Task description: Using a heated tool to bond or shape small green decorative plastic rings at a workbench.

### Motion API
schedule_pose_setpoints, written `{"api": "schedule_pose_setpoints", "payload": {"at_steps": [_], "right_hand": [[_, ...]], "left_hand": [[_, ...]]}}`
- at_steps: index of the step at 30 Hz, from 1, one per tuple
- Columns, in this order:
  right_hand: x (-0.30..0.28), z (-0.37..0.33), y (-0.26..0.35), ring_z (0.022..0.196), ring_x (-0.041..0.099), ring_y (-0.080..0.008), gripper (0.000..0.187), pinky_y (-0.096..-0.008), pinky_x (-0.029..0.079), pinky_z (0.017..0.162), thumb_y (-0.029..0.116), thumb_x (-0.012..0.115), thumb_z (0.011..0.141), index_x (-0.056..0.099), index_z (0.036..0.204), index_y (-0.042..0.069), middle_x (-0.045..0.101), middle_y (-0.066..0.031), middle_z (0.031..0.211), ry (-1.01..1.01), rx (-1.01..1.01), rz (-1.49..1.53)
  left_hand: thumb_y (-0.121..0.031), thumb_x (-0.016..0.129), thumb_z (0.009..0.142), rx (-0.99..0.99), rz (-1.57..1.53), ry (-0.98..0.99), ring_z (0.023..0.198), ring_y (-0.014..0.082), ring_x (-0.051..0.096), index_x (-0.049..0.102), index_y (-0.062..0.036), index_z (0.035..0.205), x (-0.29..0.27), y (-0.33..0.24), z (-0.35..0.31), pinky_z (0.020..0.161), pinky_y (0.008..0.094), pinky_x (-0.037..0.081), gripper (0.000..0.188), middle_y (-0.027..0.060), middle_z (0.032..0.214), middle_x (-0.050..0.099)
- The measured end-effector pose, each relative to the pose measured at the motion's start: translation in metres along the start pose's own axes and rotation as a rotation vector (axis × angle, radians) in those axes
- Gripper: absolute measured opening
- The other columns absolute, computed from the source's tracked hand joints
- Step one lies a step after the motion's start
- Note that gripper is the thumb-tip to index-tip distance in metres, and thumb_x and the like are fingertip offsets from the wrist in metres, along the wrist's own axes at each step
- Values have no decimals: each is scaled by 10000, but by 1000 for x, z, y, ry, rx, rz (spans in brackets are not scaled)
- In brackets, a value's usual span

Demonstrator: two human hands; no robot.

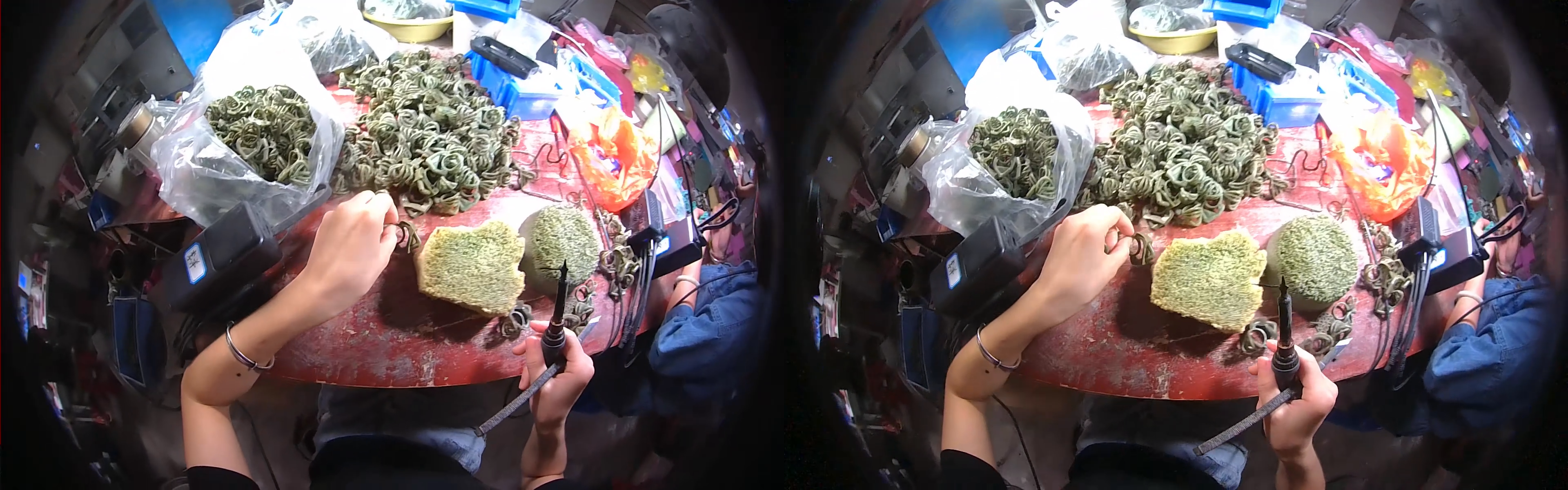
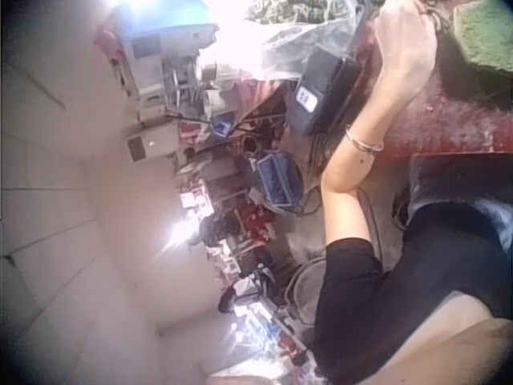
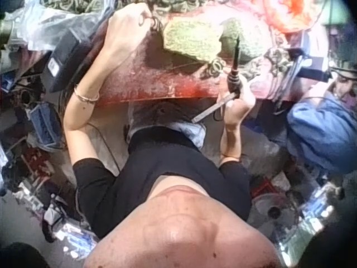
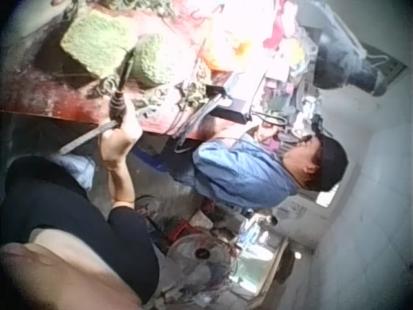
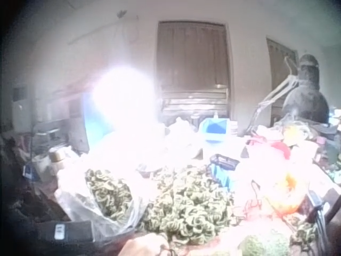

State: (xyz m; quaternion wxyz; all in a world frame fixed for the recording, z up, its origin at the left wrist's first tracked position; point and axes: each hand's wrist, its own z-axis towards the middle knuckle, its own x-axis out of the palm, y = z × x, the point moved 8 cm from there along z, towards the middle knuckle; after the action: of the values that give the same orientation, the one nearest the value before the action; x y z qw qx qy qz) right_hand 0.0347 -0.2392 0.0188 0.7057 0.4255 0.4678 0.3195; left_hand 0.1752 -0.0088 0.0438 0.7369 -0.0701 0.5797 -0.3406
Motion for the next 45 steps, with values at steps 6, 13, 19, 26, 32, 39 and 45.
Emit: {"api": "schedule_pose_setpoints", "payload": {"at_steps": [6, 13, 19, 26, 32, 39, 45], "right_hand": [[29, -5, 5, 392, 429, -37, 128, -173, 298, 368, -15, 561, 817, 573, 942, -42, 602, -81, 620, 89, 14, 111], [44, -9, 4, 614, 633, -123, 185, -219, 483, 564, -6, 655, 762, 594, 930, -54, 625, -81, 703, 172, 156, 88], [51, -10, 6, 608, 627, -100, 183, -207, 479, 563, -2, 652, 767, 598, 938, -38, 634, -59, 671, 214, 125, 64], [53, -15, 8, 608, 625, -92, 222, -201, 477, 555, -1, 678, 745, 595, 950, -30, 636, -62, 672, 256, 107, 77], [65, -23, 10, 600, 638, -116, 268, -219, 488, 542, 3, 697, 721, 579, 959, -29, 640, -74, 668, 317, 54, 48], [70, -25, 22, 614, 651, -151, 323, -239, 502, 556, 31, 726, 691, 582, 974, -28, 648, -103, 719, 356, -12, 11], [66, -24, 21, 676, 657, -161, 365, -250, 507, 586, 28, 709, 698, 566, 1027, -37, 655, -125, 798, 366, 24, 143]], "left_hand": [[1, 578, 712, -6, -22, 20, 586, 226, 527, 613, -34, 859, -2, 5, -20, 562, 324, 428, 155, 100, 664, 518], [33, 544, 757, -23, -118, 124, 611, 216, 549, 627, -57, 1035, -7, -3, -52, 594, 308, 449, 303, 121, 758, 562], [-21, 590, 783, -113, -274, 194, 637, 178, 538, 599, -41, 1088, -3, -12, -60, 613, 287, 447, 305, 94, 838, 561], [-61, 731, 671, -109, -295, 154, 702, 155, 550, 592, -47, 1078, 5, -24, -80, 629, 257, 456, 430, 77, 893, 569], [-30, 759, 633, -310, -450, 61, 766, 131, 573, 584, -14, 928, 10, -9, -98, 645, 242, 472, 343, 84, 910, 586], [5, 695, 735, -655, -1098, 263, 851, 102, 559, 577, -13, 886, 33, -20, -118, 666, 229, 491, 192, 96, 1089, 511], [27, 687, 734, -470, -1351, 279, 971, 147, 556, 567, 9, 935, 37, -42, -112, 767, 256, 499, 235, 120, 1131, 506]]}}
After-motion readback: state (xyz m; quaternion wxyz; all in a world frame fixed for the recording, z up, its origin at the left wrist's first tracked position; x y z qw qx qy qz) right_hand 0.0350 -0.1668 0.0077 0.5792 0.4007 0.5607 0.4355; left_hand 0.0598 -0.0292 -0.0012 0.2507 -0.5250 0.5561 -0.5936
